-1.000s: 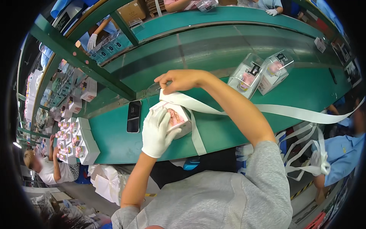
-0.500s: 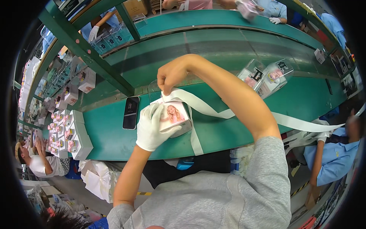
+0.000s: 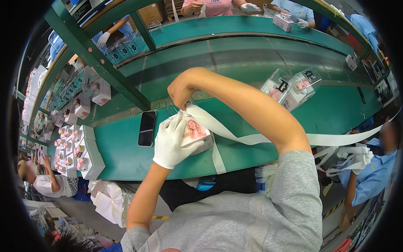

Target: Wrapping ribbon around small toy display boxes on an assembly line.

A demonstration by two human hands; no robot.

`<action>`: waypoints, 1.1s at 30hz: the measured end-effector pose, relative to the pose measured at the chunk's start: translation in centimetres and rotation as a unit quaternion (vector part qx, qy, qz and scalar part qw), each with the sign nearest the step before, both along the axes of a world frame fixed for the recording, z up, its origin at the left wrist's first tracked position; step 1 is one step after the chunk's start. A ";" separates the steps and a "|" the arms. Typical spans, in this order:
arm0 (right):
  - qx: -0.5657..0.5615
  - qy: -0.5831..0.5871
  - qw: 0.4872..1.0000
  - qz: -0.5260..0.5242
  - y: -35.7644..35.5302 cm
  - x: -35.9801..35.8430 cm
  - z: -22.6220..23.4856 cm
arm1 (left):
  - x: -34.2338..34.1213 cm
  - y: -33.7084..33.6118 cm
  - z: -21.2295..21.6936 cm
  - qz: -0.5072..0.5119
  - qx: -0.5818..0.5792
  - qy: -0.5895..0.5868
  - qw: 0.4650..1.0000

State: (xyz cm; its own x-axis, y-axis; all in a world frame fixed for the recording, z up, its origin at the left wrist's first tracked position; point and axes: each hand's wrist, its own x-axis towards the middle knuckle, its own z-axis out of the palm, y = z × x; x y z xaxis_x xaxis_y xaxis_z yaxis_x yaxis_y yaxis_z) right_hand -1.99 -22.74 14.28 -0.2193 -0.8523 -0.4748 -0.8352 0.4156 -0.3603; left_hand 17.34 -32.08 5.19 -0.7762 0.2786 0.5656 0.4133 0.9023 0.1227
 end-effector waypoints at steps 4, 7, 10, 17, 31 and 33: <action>0.015 0.003 1.000 -0.015 0.3 0.0 0.5 | 0.1 0.1 0.4 -0.004 0.007 -0.009 1.000; -0.011 -0.013 0.999 -0.034 0.7 0.1 0.4 | -0.1 0.1 0.6 -0.009 0.011 -0.014 1.000; -0.014 -0.018 0.999 -0.033 0.7 0.1 0.6 | 0.0 0.1 0.4 -0.009 0.015 -0.012 1.000; -0.006 -0.026 1.000 -0.011 0.4 -0.5 0.5 | 0.2 0.5 0.1 0.012 0.049 -0.017 0.999; 0.058 0.035 0.998 0.005 -1.1 0.0 0.6 | 0.0 0.4 0.3 -0.002 0.038 -0.004 0.999; 0.039 0.050 0.998 0.010 -1.3 0.0 0.3 | 0.0 0.4 0.5 -0.006 0.036 -0.009 0.999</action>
State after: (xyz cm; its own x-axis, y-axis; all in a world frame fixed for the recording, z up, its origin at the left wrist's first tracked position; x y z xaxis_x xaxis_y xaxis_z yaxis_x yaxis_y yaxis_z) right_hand -1.98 -23.99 14.55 -0.2520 -0.8188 -0.5158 -0.8739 0.4215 -0.2421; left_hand 17.36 -31.72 5.70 -0.7830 0.2478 0.5705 0.4215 0.8859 0.1937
